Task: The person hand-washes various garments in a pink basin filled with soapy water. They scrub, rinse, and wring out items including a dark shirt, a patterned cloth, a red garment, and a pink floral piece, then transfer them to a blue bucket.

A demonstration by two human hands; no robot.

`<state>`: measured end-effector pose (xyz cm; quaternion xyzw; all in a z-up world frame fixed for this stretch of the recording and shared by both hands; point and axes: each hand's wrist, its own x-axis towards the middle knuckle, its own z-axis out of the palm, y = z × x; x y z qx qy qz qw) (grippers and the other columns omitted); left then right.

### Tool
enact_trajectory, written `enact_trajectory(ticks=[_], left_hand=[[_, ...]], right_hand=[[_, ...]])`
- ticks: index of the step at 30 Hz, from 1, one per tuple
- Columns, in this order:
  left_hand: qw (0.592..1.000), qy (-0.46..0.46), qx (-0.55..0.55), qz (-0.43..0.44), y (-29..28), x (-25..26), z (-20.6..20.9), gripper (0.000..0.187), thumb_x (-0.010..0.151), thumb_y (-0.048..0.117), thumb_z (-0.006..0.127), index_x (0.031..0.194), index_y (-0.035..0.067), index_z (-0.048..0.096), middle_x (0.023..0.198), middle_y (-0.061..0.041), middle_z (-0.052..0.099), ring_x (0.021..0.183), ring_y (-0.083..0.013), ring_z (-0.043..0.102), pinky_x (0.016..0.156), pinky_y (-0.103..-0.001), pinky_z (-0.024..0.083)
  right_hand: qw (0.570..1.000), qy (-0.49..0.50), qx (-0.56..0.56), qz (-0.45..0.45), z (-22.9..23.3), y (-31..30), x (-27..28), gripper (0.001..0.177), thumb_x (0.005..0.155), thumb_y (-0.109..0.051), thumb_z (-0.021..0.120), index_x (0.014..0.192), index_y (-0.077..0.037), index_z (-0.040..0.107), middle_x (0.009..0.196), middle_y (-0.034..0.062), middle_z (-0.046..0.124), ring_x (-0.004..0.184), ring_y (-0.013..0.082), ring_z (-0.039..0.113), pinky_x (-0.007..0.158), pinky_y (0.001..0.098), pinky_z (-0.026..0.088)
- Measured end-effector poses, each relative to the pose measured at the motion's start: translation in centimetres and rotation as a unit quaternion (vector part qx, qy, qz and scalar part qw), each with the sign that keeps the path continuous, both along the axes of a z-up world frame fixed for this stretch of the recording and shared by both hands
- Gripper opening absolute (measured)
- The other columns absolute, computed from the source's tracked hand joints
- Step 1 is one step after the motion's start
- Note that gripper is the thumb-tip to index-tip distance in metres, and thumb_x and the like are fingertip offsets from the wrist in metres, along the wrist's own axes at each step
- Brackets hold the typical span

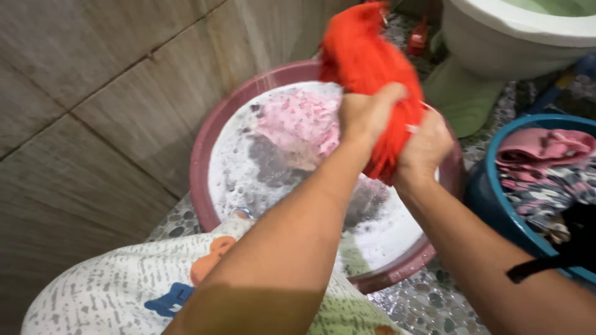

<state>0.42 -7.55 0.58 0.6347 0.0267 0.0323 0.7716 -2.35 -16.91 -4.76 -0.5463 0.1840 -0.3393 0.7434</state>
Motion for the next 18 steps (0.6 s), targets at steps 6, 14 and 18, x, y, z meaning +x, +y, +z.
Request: enact_trajectory(ticks=[6, 14, 18], left_hand=[[0.903, -0.255, 0.151, -0.31, -8.7, -2.3, 1.5, 0.095, 0.056, 0.053, 0.088, 0.13, 0.0, 0.06, 0.125, -0.021, 0.068, 0.11, -0.0296, 0.068, 0.095, -0.041, 0.054], [0.854, -0.331, 0.176, -0.361, -12.1, -0.3, -3.4, 0.097, 0.068, 0.036, 0.091, 0.148, 0.002, 0.049, 0.146, -0.022, 0.06, 0.135, -0.0301, 0.06, 0.111, -0.037, 0.048], [0.874, -0.169, 0.295, -0.346, -9.2, 2.6, -7.7, 0.074, 0.065, 0.023, 0.087, 0.133, 0.005, 0.063, 0.121, -0.016, 0.074, 0.107, -0.026, 0.075, 0.091, -0.036, 0.06]], right_hand=[[0.989, 0.03, 0.124, -0.081, -1.1, -7.1, -2.4, 0.029, 0.09, -0.02, 0.059, 0.11, -0.002, 0.071, 0.101, 0.0043, 0.07, 0.088, 0.0155, 0.065, 0.078, 0.0349, 0.055], [0.97, 0.03, 0.152, -0.185, -1.1, -16.1, -4.4, 0.034, 0.083, -0.013, 0.065, 0.115, -0.003, 0.067, 0.106, 0.0053, 0.07, 0.093, 0.018, 0.067, 0.08, 0.0375, 0.057], [0.956, 0.059, 0.105, -0.266, -1.5, -17.7, -4.3, 0.039, 0.079, -0.01, 0.068, 0.118, -0.003, 0.065, 0.108, 0.0058, 0.069, 0.095, 0.0193, 0.067, 0.082, 0.0388, 0.058]])
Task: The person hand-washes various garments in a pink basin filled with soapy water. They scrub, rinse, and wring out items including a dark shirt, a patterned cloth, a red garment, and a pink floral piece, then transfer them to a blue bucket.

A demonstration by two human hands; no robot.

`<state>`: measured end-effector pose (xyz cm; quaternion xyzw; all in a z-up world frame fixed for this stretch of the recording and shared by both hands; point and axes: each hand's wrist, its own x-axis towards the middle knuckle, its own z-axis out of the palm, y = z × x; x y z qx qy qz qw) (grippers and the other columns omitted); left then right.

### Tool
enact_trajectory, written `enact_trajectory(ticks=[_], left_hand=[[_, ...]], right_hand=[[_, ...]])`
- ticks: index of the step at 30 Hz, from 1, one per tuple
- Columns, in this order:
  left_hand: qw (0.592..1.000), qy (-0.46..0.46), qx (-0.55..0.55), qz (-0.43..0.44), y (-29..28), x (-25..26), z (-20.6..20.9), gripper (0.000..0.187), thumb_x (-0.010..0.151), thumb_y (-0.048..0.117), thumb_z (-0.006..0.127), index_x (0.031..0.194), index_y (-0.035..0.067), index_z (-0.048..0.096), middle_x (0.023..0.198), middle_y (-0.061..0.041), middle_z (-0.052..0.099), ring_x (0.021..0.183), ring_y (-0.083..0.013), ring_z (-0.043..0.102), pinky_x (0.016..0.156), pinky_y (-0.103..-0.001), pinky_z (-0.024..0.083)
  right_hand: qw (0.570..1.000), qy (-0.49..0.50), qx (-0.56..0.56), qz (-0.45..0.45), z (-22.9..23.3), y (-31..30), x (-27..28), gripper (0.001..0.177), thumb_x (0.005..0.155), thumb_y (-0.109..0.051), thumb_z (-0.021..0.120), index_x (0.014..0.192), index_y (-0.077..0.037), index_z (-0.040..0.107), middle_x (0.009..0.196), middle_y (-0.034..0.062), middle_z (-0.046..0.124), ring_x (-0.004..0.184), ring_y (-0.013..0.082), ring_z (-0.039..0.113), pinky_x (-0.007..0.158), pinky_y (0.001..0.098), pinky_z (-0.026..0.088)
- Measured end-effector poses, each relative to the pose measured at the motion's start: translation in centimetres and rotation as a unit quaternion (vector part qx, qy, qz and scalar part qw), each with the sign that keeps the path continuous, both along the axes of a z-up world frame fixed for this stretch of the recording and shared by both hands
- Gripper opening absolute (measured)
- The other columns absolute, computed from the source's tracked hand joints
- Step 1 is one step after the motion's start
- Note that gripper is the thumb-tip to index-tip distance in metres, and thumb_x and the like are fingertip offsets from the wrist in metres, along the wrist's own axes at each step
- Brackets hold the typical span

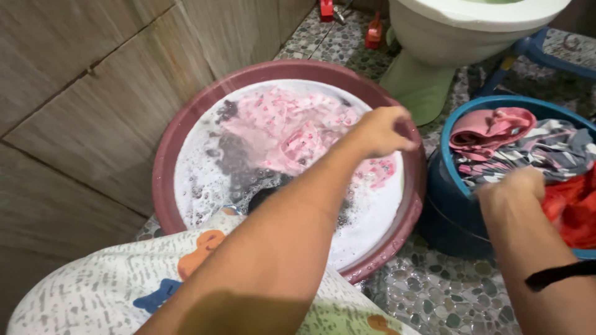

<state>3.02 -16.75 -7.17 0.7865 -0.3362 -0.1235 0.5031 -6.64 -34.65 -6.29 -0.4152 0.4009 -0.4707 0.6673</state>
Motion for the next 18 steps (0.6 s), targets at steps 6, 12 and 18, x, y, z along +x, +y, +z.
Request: enact_trajectory(ticks=[6, 12, 18], left_hand=[[0.97, 0.048, 0.125, 0.205, 7.3, 3.3, -4.8, 0.04, 0.075, 0.014, 0.077, 0.115, 0.013, 0.077, 0.117, -0.014, 0.076, 0.111, -0.0267, 0.071, 0.098, -0.035, 0.054], [0.95, 0.104, 0.19, 0.225, 13.5, 3.0, -7.6, 0.044, 0.07, 0.018, 0.081, 0.114, 0.013, 0.075, 0.117, -0.013, 0.074, 0.113, -0.0278, 0.069, 0.097, -0.035, 0.054], [0.944, 0.147, 0.194, 0.225, 16.6, 2.6, -8.4, 0.058, 0.068, 0.014, 0.079, 0.125, 0.014, 0.07, 0.122, -0.012, 0.073, 0.115, -0.0261, 0.069, 0.099, -0.034, 0.053]], right_hand=[[0.924, 0.221, -0.261, 0.17, -6.0, 3.7, 1.8, 0.042, 0.084, -0.009, 0.069, 0.126, -0.004, 0.068, 0.116, 0.0109, 0.072, 0.103, 0.0239, 0.07, 0.089, 0.0408, 0.058], [0.386, 0.48, -0.631, 0.472, -15.9, 4.1, 7.6, 0.101, 0.073, -0.052, 0.09, 0.153, -0.018, 0.038, 0.146, 0.0272, 0.044, 0.139, 0.0469, 0.038, 0.113, 0.057, 0.037], [0.251, 0.464, -0.543, 0.653, -28.9, 2.1, 8.8, 0.038, 0.085, -0.037, 0.072, 0.097, -0.007, 0.052, 0.09, 0.0158, 0.052, 0.085, 0.0304, 0.046, 0.077, 0.0486, 0.042]])
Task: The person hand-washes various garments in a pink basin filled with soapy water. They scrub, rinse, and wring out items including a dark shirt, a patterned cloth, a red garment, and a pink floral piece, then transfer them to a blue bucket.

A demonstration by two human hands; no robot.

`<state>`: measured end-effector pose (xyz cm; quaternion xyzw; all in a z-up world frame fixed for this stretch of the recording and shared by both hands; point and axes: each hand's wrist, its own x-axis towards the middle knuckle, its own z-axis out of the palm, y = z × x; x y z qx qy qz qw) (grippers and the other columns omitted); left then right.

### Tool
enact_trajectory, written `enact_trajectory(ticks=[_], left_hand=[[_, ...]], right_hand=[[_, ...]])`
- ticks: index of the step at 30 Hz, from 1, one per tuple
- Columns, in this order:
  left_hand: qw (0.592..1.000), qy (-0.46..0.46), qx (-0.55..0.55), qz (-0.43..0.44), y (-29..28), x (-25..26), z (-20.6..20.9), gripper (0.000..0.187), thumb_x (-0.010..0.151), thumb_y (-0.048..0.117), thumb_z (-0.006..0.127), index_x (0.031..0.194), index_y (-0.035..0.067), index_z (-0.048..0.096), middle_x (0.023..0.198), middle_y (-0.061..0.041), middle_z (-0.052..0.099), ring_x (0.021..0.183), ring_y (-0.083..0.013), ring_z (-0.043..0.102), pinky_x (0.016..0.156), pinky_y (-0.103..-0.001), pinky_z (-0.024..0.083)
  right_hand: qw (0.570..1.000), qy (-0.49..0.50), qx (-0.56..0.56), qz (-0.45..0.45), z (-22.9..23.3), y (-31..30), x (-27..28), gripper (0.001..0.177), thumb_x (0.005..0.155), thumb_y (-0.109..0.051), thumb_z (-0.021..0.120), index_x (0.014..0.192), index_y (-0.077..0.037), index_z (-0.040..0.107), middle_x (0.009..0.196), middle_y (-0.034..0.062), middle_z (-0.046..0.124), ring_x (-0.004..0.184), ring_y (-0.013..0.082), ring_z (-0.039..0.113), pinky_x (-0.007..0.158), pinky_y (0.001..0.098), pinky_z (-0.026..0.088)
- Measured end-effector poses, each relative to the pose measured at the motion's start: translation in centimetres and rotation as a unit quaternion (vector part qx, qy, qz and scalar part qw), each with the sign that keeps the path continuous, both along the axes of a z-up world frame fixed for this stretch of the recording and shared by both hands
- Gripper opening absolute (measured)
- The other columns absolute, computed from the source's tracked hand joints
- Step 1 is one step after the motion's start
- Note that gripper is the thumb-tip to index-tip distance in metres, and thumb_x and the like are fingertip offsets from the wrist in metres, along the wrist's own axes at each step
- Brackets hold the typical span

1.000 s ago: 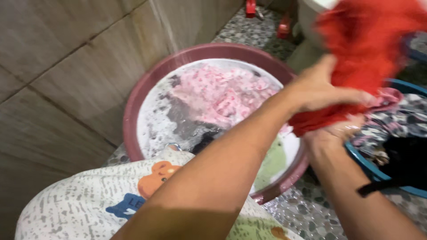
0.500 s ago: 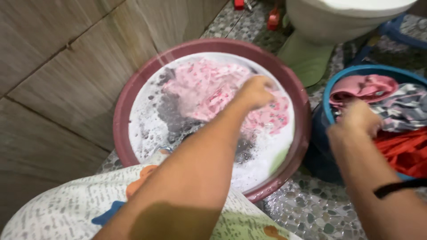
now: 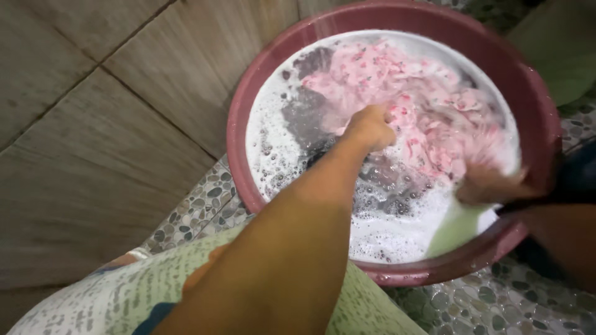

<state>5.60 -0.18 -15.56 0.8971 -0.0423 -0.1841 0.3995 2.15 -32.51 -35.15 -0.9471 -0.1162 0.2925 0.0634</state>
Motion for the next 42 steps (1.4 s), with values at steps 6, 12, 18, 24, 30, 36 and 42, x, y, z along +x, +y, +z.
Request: enact_trajectory(ticks=[6, 12, 18, 24, 30, 36, 42], left_hand=[[0.997, -0.059, -0.052, -0.025, -2.6, 1.4, -2.5, 0.08, 0.062, 0.015, 0.086, 0.137, 0.012, 0.058, 0.132, -0.013, 0.064, 0.117, -0.0306, 0.061, 0.094, -0.038, 0.05], [0.996, -0.001, 0.05, -0.08, -0.7, 2.9, -9.7, 0.04, 0.078, 0.024, 0.076, 0.113, 0.005, 0.076, 0.113, -0.021, 0.073, 0.104, -0.0335, 0.073, 0.089, -0.042, 0.057], [0.971, 0.158, -0.107, -0.142, 2.7, 1.4, -5.4, 0.07, 0.071, 0.004, 0.076, 0.139, 0.012, 0.06, 0.112, -0.012, 0.07, 0.104, -0.0297, 0.065, 0.082, -0.041, 0.054], [0.969, 0.097, -0.22, -0.056, 2.0, -1.6, 6.3, 0.057, 0.06, 0.0, 0.087, 0.115, 0.006, 0.073, 0.091, -0.007, 0.076, 0.081, -0.0205, 0.069, 0.064, -0.034, 0.056], [0.92, 0.011, -0.391, 0.005, 1.8, -0.9, 11.1, 0.048, 0.054, -0.009, 0.078, 0.101, 0.0, 0.078, 0.084, -0.011, 0.081, 0.067, -0.0172, 0.071, 0.052, -0.03, 0.051], [0.8, 0.044, -0.597, 0.024, 3.2, -0.3, 14.1, 0.029, 0.059, -0.012, 0.064, 0.084, 0.001, 0.061, 0.072, -0.014, 0.066, 0.06, -0.0263, 0.063, 0.048, -0.039, 0.05], [0.714, 0.082, -0.695, 0.016, 4.4, -0.3, 15.0, 0.033, 0.059, -0.009, 0.063, 0.087, 0.007, 0.062, 0.072, -0.009, 0.063, 0.065, -0.0231, 0.064, 0.058, -0.04, 0.057]], right_hand=[[0.958, 0.139, 0.219, -0.118, 0.4, 5.3, -4.5, 0.04, 0.097, -0.033, 0.058, 0.076, 0.0, 0.066, 0.054, 0.0061, 0.05, 0.049, 0.0188, 0.045, 0.051, 0.0413, 0.042], [0.799, 0.196, 0.433, -0.367, 20.1, 13.5, -5.7, 0.045, 0.099, -0.044, 0.056, 0.116, -0.006, 0.074, 0.078, 0.0062, 0.057, 0.069, 0.0184, 0.054, 0.062, 0.0374, 0.047], [0.759, 0.152, 0.571, -0.275, 32.6, 14.4, -2.9, 0.047, 0.083, -0.034, 0.071, 0.111, 0.004, 0.068, 0.103, 0.0216, 0.073, 0.089, 0.0334, 0.072, 0.073, 0.0465, 0.063], [0.817, 0.075, 0.508, -0.262, 37.5, 8.4, -1.0, 0.046, 0.089, -0.03, 0.067, 0.119, 0.005, 0.071, 0.104, 0.0228, 0.075, 0.086, 0.03, 0.071, 0.076, 0.0424, 0.06], [0.905, 0.054, 0.298, -0.298, 34.5, 2.7, -0.4, 0.046, 0.078, -0.01, 0.073, 0.122, 0.002, 0.066, 0.106, 0.0208, 0.075, 0.098, 0.0307, 0.074, 0.09, 0.042, 0.06], [0.951, -0.015, 0.162, -0.264, 24.6, 2.9, 0.4, 0.066, 0.075, 0.002, 0.077, 0.139, -0.006, 0.064, 0.108, 0.0314, 0.079, 0.091, 0.0407, 0.072, 0.077, 0.0474, 0.059], [0.873, 0.082, 0.351, -0.328, 13.6, 16.8, -3.6, 0.069, 0.083, -0.003, 0.082, 0.142, -0.014, 0.047, 0.122, 0.0138, 0.071, 0.105, 0.0264, 0.067, 0.085, 0.043, 0.058]])
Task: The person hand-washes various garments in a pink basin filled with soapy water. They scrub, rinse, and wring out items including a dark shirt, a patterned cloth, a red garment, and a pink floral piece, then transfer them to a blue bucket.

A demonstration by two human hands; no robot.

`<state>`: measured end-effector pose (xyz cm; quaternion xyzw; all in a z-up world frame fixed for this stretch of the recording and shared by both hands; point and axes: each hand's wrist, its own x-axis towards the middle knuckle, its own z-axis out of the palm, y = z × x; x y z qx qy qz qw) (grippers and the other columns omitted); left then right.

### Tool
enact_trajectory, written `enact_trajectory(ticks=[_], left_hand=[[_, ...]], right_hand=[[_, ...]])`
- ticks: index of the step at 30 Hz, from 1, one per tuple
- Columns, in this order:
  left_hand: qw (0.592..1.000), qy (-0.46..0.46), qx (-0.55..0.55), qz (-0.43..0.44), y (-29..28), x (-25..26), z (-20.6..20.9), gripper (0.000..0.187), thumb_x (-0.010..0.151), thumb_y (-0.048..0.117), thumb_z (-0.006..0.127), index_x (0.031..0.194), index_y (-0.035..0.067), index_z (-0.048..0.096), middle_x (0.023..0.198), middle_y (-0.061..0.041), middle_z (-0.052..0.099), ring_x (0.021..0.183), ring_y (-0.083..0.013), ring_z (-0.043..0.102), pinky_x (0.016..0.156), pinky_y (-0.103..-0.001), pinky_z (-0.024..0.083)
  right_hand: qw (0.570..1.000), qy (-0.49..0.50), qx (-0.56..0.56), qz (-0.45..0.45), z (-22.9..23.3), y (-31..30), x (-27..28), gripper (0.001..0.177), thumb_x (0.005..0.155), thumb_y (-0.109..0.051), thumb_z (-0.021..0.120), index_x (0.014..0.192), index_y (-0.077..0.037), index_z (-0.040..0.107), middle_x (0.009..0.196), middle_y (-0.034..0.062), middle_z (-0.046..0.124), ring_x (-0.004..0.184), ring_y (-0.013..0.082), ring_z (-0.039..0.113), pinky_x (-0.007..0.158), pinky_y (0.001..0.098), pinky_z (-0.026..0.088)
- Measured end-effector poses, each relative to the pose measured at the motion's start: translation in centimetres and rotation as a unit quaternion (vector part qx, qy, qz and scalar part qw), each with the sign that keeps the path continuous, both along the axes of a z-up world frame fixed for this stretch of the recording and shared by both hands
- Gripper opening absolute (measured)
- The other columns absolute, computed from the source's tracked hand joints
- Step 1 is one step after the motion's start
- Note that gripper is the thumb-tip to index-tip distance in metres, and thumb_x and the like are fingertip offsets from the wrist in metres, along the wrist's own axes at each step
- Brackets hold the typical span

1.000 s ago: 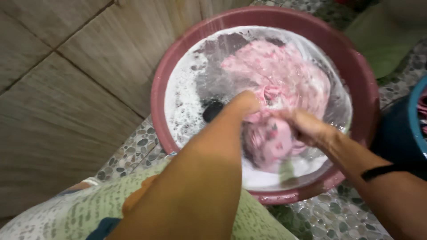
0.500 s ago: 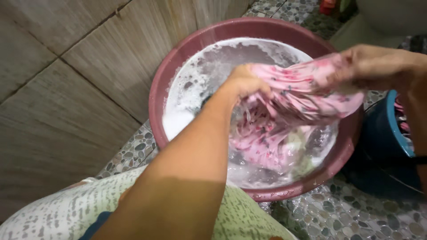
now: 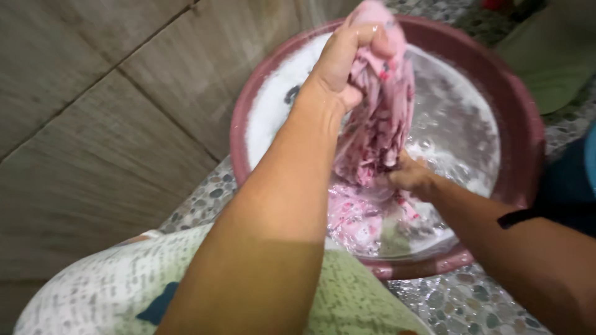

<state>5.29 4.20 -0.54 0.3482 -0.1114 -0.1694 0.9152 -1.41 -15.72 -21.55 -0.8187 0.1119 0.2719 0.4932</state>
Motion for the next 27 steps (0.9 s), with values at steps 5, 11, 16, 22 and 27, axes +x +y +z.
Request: enact_trajectory(ticks=[5, 11, 16, 22, 27], left_hand=[[0.997, 0.018, -0.05, 0.06, 2.2, 2.9, -0.4, 0.021, 0.068, -0.005, 0.067, 0.086, 0.0, 0.058, 0.074, -0.013, 0.063, 0.064, -0.0257, 0.062, 0.058, -0.04, 0.055], [0.842, 0.091, 0.301, 0.438, 6.4, 2.2, -2.7, 0.027, 0.069, -0.002, 0.071, 0.092, 0.012, 0.064, 0.087, -0.009, 0.063, 0.076, -0.024, 0.061, 0.068, -0.039, 0.049], [0.609, 0.209, 0.588, 0.489, 7.6, -0.1, -3.6, 0.031, 0.075, 0.007, 0.074, 0.101, 0.022, 0.067, 0.106, -0.004, 0.063, 0.096, -0.0242, 0.061, 0.088, -0.041, 0.047], [0.42, 0.204, 0.687, 0.557, 8.0, 0.3, -5.4, 0.032, 0.084, 0.018, 0.078, 0.111, 0.033, 0.069, 0.128, -0.002, 0.06, 0.124, -0.0252, 0.057, 0.114, -0.045, 0.04], [0.602, 0.32, 0.666, 0.302, 7.2, 2.2, -9.6, 0.077, 0.077, 0.023, 0.083, 0.144, 0.021, 0.045, 0.15, -0.015, 0.031, 0.137, -0.0406, 0.031, 0.11, -0.06, 0.028]], right_hand=[[0.974, -0.046, 0.223, -0.005, 1.3, 1.1, -1.7, 0.03, 0.095, -0.01, 0.064, 0.122, 0.0, 0.072, 0.102, 0.0111, 0.075, 0.082, 0.0214, 0.065, 0.072, 0.0405, 0.053], [0.966, -0.034, 0.103, -0.234, 7.8, -8.6, 0.2, 0.024, 0.098, -0.017, 0.066, 0.111, 0.003, 0.069, 0.092, 0.0136, 0.066, 0.073, 0.0243, 0.064, 0.061, 0.0437, 0.053], [0.952, -0.165, -0.228, -0.117, 15.4, -14.0, 3.4, 0.044, 0.089, -0.027, 0.077, 0.127, -0.004, 0.071, 0.092, 0.016, 0.073, 0.068, 0.027, 0.066, 0.058, 0.0424, 0.052], [0.947, -0.181, -0.258, 0.069, 16.2, -10.3, 4.7, 0.044, 0.09, -0.028, 0.075, 0.122, 0.002, 0.075, 0.091, 0.0172, 0.076, 0.076, 0.0244, 0.07, 0.065, 0.0392, 0.056], [0.972, -0.089, -0.156, 0.151, 8.8, -8.3, 3.4, 0.044, 0.09, -0.023, 0.07, 0.132, -0.008, 0.069, 0.124, 0.0144, 0.072, 0.113, 0.0255, 0.068, 0.1, 0.0411, 0.053]])
